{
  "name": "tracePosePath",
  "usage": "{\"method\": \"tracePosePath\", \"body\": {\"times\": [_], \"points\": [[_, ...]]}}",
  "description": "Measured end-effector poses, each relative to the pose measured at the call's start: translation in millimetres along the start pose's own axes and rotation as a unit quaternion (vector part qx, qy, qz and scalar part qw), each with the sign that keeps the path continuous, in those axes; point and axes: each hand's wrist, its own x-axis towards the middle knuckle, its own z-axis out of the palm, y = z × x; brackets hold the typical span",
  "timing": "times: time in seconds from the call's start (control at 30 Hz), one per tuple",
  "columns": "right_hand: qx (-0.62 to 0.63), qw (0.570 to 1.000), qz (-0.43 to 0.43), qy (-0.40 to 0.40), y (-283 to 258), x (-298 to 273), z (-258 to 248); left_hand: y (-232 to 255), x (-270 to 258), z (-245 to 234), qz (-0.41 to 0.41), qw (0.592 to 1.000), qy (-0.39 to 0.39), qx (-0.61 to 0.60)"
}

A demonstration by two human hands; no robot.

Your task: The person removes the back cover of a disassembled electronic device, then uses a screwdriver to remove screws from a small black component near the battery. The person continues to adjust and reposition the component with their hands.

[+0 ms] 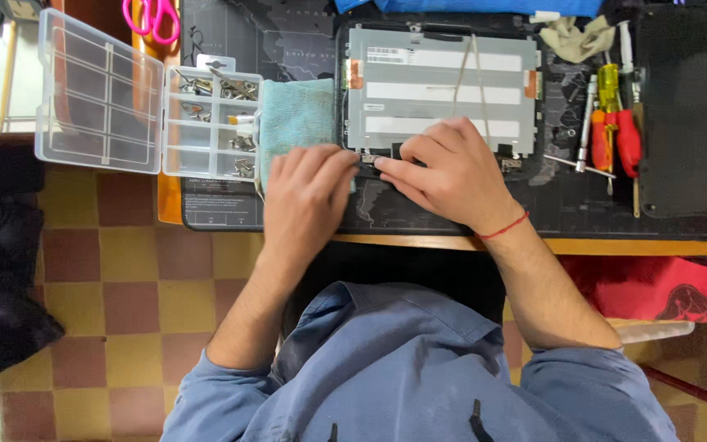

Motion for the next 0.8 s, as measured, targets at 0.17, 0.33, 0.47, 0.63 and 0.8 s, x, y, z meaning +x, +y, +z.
{"method": "tracePosePath", "body": {"times": [0.17,0.33,0.47,0.63,0.8], "points": [[-0.004,1.0,0.007,-0.018,-1.5,-0.9,3.3,-7.0,-7.1,19.7,0.012,1.0,0.006,0.003],[-0.003,0.999,0.022,-0.025,-6.7,-2.3,3.5,-7.5,-8.8,23.0,0.007,1.0,0.014,-0.026],[0.004,0.999,0.038,-0.022,-8.7,-5.1,-0.2,-5.6,-7.4,20.3,0.004,0.999,0.022,-0.039],[0.048,0.996,0.056,0.047,-10.4,-20.4,-15.5,-3.3,-8.0,11.3,0.038,0.995,0.016,-0.088],[0.035,0.987,0.129,0.092,5.4,-76.7,-43.5,19.9,-3.9,16.0,0.064,0.984,0.005,-0.167]]}}
